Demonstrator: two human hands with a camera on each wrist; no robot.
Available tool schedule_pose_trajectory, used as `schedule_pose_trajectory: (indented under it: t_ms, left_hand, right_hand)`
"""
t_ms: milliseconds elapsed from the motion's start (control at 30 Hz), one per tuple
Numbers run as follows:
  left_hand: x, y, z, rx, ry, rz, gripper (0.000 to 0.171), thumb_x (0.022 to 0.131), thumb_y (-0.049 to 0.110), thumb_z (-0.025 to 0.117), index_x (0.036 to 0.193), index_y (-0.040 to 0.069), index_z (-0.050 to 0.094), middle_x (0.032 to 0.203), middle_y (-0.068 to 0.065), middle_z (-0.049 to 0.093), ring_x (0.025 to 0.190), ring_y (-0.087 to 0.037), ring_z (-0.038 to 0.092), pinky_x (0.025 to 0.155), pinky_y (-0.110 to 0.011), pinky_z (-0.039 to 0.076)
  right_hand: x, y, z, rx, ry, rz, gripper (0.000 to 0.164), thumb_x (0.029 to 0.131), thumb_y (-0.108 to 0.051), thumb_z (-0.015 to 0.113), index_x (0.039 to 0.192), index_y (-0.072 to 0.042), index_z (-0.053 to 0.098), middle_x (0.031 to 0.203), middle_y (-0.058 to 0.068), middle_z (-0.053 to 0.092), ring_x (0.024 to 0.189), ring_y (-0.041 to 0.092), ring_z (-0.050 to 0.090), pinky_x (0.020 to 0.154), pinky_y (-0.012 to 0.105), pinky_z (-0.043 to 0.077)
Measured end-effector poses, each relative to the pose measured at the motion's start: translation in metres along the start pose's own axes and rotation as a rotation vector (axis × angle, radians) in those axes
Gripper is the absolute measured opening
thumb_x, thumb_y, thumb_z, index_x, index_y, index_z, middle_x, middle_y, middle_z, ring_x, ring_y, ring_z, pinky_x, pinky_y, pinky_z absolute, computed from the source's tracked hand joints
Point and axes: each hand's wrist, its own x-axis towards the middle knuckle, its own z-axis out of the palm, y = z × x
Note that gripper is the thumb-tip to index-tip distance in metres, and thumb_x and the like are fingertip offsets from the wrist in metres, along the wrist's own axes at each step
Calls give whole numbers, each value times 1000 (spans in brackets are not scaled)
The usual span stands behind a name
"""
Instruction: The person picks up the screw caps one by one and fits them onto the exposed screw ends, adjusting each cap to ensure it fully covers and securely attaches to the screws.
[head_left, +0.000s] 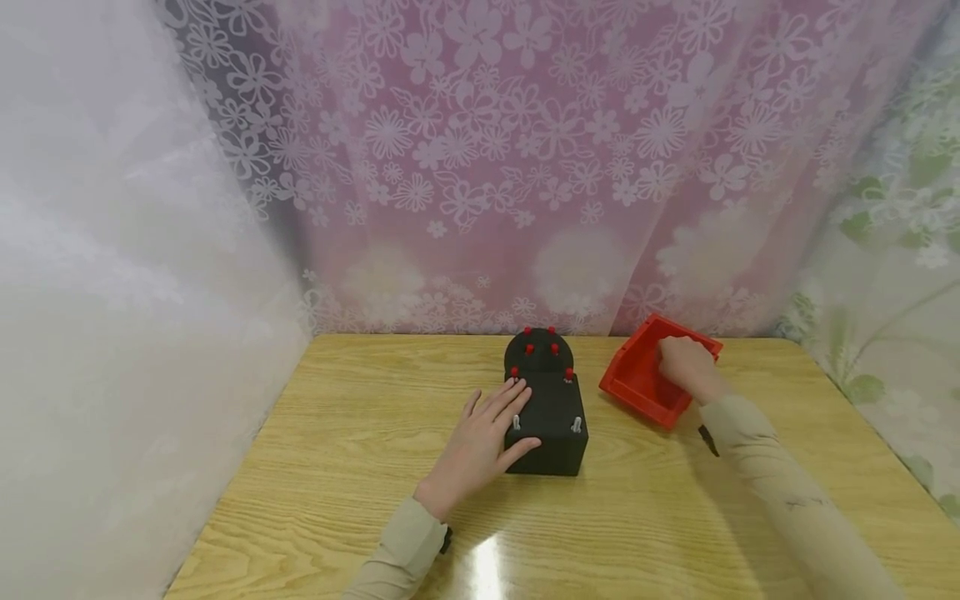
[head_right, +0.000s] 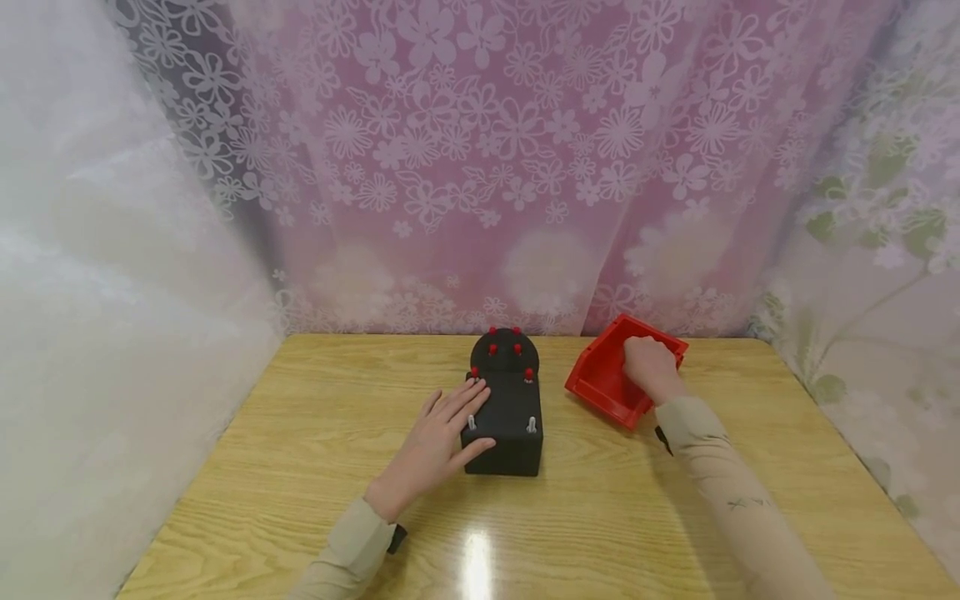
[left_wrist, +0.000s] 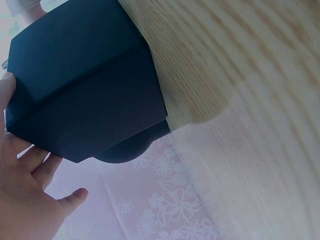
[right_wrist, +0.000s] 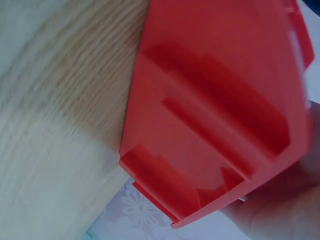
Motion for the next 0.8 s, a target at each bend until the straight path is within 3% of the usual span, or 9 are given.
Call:
schedule_pose_trajectory:
  t_ms: [167,267,400,500,600,667,800]
  left_hand:
    - [0,0,-1,-6,-4,-2,73,101,55,52,159,14,34,165,-2,32,153,-17,25,123,-54,22]
    - [-1,1,-1,-8,-7,-3,73,101,55,52,159,14,34,165,-1,32,153,-17,25,123,-54,22]
    - [-1,1,-1,-4,-3,-3,73,101,56,51,160,14,34,165,-1,31,153,-16,25,123,-54,22]
    - [0,1,-1,-3,-3,-5,73,101,56,51,160,15,34,165,0,31,153,-16,25,123,-54,22]
    - [0,1,-1,-5,-2,-3,73,101,56,51,160,15,34,165,0,31,153,-17,25,123,-54,22]
    - [0,1,-2,-9,-6,-6,73,101,56,51,160,15,34,165,0,31,153,-16,25,123,-54,22]
    - [1,2,-2,-8,-7,-4,73,101,55,52,159,14,35,165,-1,32,153,-17,26,123,-55,23]
  right_hand:
    - [-8,-4,-3,89,89,-39,12,93,1,64,94,8,73,90,23,71,77,36,67,71,53,57]
    - [-12,-6,-3,144,141,-30,18,96,-6,67,103,8,74,97,24,73,72,32,66,63,46,55]
    - [-19,-10,-4,237,196,-20,24,99,-15,66,112,4,74,100,24,74,58,20,50,52,33,39]
    - [-23,-14,-7,313,210,-10,27,101,-19,65,117,0,74,101,23,74,55,18,42,52,31,31]
    - [-27,-17,-9,379,203,12,30,103,-24,63,121,-2,72,104,23,74,61,23,56,54,31,34]
    - [-30,-20,-11,413,197,27,32,104,-25,62,123,-2,71,105,23,74,72,29,66,56,31,37]
    - [-37,-28,-14,453,206,48,35,104,-29,60,126,-3,70,106,23,74,81,33,69,55,29,38]
